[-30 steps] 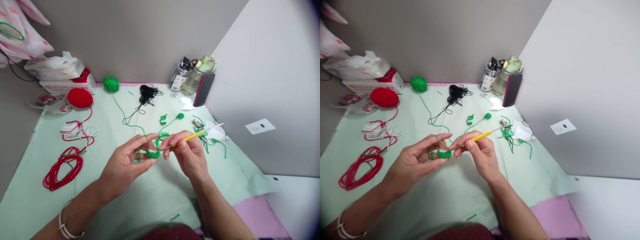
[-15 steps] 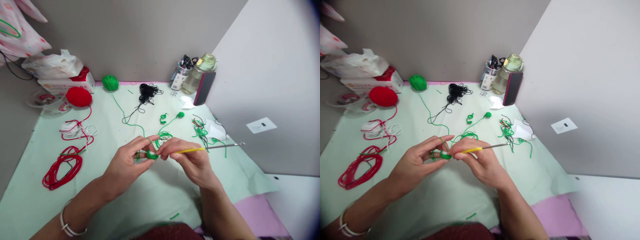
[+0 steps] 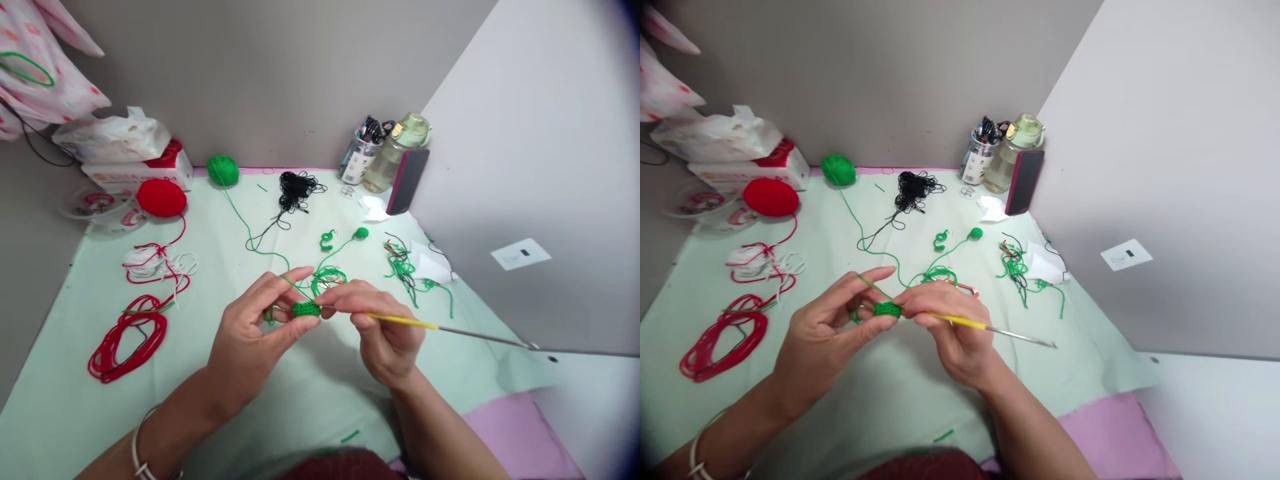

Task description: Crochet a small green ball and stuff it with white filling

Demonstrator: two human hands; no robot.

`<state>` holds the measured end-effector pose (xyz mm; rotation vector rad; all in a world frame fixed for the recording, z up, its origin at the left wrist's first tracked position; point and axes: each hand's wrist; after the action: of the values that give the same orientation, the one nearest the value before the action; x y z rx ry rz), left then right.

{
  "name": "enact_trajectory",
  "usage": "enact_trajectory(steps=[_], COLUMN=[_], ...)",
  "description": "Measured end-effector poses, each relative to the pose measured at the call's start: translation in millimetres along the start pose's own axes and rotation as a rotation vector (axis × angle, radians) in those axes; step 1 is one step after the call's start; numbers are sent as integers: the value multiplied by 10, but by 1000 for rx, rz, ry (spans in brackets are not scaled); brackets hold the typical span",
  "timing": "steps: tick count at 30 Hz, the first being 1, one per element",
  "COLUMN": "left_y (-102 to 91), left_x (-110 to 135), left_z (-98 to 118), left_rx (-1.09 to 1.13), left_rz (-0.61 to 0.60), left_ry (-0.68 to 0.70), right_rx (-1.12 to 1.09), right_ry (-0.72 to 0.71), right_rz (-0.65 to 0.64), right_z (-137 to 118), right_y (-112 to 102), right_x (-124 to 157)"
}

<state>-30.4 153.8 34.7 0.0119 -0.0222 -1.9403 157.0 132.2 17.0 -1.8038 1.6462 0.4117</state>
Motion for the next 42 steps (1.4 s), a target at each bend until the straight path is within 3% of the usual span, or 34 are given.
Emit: enact_trajectory(steps=[3,6,8,11,14,16,21,27,32,35,37,40,42], left_y=[21,45,67,97,101,82,-22,-180,-264,-207,-131,-21,18], left_x=[33,63,79,83,54,23,-61,-135,-147,-133,-109,-61,-34], left_z=[-26,-55,-62,-48,-26,-23,-65,-136,-146,-139,-145,-160,-154], left_rx=[-55,-54,-8,157,485,673,691,481,373,399,424,500,587], left_rz=[38,79,87,67,-22,-123,-231,-310,-360,-305,-229,-158,-182], left_ry=[29,-1,-33,-120,-279,-376,-383,-293,-272,-246,-226,-256,-314], right_rx=[13,190,361,497,399,351,163,-55,-483,-586,-393,233,367], right_ry=[-31,-147,-193,-148,-54,-76,-154,110,458,508,403,113,-13], right_rz=[25,-7,-51,-99,-120,-105,56,57,77,38,35,63,61], right_z=[14,12,-19,-93,-130,-107,-13,-74,-10,35,32,2,-13], right_y=[42,53,42,14,-4,2,49,-37,-114,-56,16,112,144], right_x=[14,42,69,119,156,152,48,-29,-92,-90,-36,81,125])
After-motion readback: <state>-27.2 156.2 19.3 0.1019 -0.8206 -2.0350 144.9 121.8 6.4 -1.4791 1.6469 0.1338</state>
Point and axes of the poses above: each hand's wrist, its own x-axis away from the middle knuckle, its own y-axis out of the palm, z = x × y, and after that the axes turned 6 degrees about -z, right-handed
